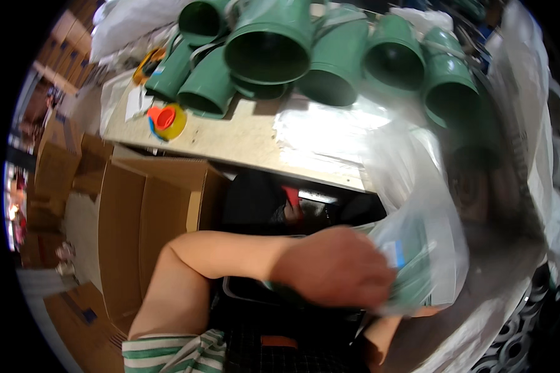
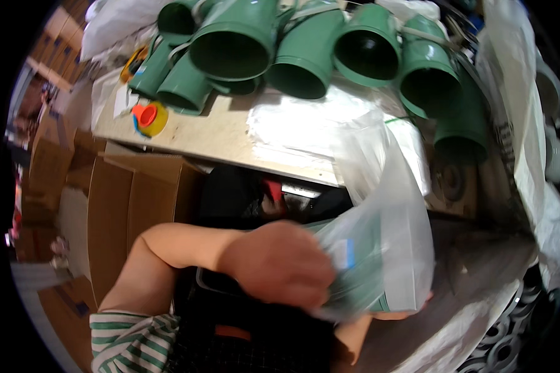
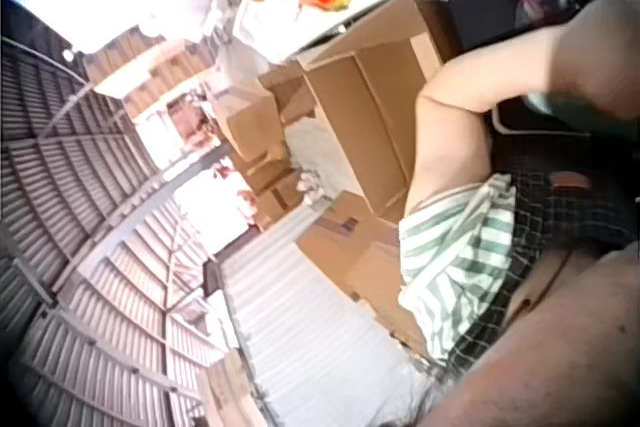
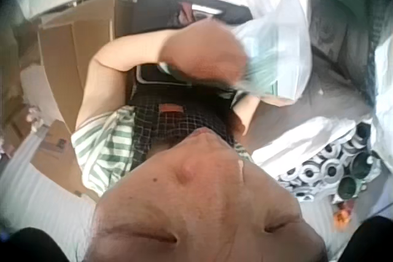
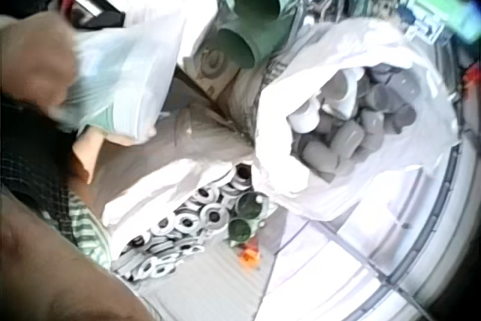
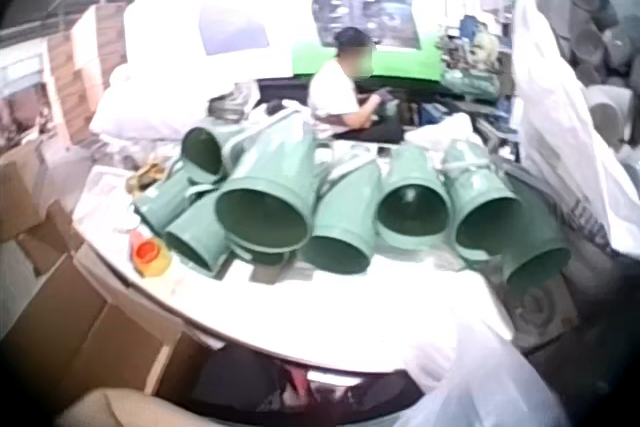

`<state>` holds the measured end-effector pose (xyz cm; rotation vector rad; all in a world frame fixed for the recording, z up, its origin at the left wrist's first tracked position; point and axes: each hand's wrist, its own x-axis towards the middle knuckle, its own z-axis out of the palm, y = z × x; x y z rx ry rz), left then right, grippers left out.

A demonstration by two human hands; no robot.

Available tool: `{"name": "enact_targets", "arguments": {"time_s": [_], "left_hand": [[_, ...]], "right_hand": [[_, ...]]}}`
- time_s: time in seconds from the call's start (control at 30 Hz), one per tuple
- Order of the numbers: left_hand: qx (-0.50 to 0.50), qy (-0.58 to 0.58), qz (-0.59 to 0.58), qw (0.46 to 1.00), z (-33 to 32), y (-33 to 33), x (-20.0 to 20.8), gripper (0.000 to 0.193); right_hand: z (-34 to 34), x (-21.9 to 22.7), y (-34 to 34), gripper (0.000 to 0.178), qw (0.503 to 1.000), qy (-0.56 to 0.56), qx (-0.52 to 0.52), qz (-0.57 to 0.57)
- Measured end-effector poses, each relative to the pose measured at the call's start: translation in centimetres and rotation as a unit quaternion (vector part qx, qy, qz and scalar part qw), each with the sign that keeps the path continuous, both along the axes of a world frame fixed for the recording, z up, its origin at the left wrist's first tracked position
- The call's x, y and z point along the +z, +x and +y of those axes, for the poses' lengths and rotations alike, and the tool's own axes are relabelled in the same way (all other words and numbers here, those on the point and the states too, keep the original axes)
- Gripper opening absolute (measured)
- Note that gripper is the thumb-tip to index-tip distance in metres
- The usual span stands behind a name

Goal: The person assembles green plastic pitchers by attaching white lids to the bodies. They pick up a pitcher body, place a lid on top, and then wrap the assembled unit in a clear plastic bag before placing it into a cardboard box. The process is repeated for multiple units.

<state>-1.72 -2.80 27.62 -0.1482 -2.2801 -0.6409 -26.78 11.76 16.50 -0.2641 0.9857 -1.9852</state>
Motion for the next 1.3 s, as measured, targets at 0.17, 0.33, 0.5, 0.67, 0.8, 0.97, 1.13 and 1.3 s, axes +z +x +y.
{"name": "enact_targets", "arguments": {"time_s": [0.17, 0.33, 0.5, 0.67, 0.8, 0.97, 1.13, 1.3], "left_hand": [[0.203, 0.027, -0.02, 0.979, 5.0, 13.2, -6.9, 0.007], [0.174, 0.124, -0.32, 0.923, 16.2, 24.1, -11.1, 0.017], [0.217, 0.505, -0.138, 0.824, 22.4, 22.7, -12.2, 0.028], [0.482, 0.535, -0.171, 0.673, 22.6, 21.6, -7.2, 0.038], [0.617, 0.382, -0.141, 0.674, 15.7, 28.1, -8.8, 0.021], [0.496, 0.71, 0.228, 0.444, 6.3, 34.2, -15.4, 0.031], [0.375, 0.768, 0.478, 0.202, 0.6, 32.7, -31.5, 0.044], [0.446, 0.744, 0.448, 0.218, -0.6, 28.4, -39.0, 0.041]], "right_hand": [[2.2, -3.8, 8.6, 0.027, 0.975, 0.125, 0.175, 0.046], [3.1, -7.7, 16.7, 0.03, 0.894, 0.174, 0.381, 0.163], [-4.2, -1.7, 24.3, 0.04, 0.717, -0.07, 0.65, 0.24], [-6.3, 1.0, 33.8, 0.045, 0.714, -0.044, 0.668, 0.207], [-5.3, 1.9, 31.3, 0.05, 0.71, 0.067, 0.691, 0.121], [-3.7, -3.6, 21.8, 0.031, 0.788, 0.228, 0.551, 0.154], [-8.1, -0.4, 17.6, 0.022, 0.847, 0.227, 0.421, 0.233], [-19.1, 4.9, 23.0, 0.045, 0.888, 0.029, 0.393, 0.239]]}}
